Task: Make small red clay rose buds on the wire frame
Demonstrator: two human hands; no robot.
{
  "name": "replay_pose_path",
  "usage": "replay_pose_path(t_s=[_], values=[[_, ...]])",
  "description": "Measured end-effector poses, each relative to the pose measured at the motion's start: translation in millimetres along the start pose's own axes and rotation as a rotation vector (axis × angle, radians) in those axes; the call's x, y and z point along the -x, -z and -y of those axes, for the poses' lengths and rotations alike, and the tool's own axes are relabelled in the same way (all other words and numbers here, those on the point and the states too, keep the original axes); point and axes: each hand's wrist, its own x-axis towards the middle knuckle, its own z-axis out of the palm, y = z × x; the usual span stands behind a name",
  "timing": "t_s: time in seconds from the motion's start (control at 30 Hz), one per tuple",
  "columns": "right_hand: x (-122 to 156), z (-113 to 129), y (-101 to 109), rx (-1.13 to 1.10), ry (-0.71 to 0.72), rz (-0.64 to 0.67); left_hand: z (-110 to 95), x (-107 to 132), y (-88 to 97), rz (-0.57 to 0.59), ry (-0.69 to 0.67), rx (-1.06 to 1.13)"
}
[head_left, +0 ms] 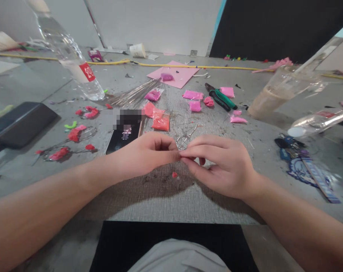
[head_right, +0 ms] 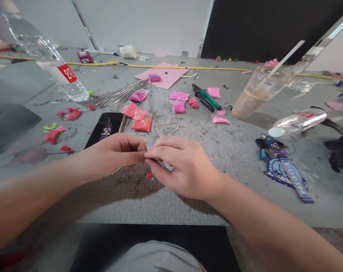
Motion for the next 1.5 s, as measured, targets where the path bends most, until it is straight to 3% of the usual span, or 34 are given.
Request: replay_pose_path(t_s=[0.23, 0.37, 0.6, 0.9, 1.07, 1.33, 1.43, 1.5], values=[[1, -1, 1, -0.023, 0.057, 0.002, 0, 0, 1.9, 0.017, -0.032, -0.031], [0, -1, 1, -0.098, 0.016, -0.001, -1, 1, 2.3, 0.013, -0.05, -0.071], [-1, 0, 3, -0.312, -0.371, 0.048, -8, 6, 0.3, -0.034, -0.229, -0.2], [3, 0, 1, -0.761, -0.712, 0.01, -12, 14, -9.5, -0.251, -0.547, -0.517], [2, -1, -2, -0.981, -0.828, 0.013, -10, 18, -11.9, -0.324, -0.767, -0.666], [-2, -10, 2, -1.145, -0.903, -0.08, -2, 12, -5.4, -0.51, -0.808, -0.836], [-6, -10, 5, -1.144, -0.908, -0.101, -1, 6, 3.7, -0.465, -0.784, -0.888], [-7, -9, 5, -1.139, -0.898, -0.094, 0, 2, 10.3, -0.312, -0.748, -0.932]])
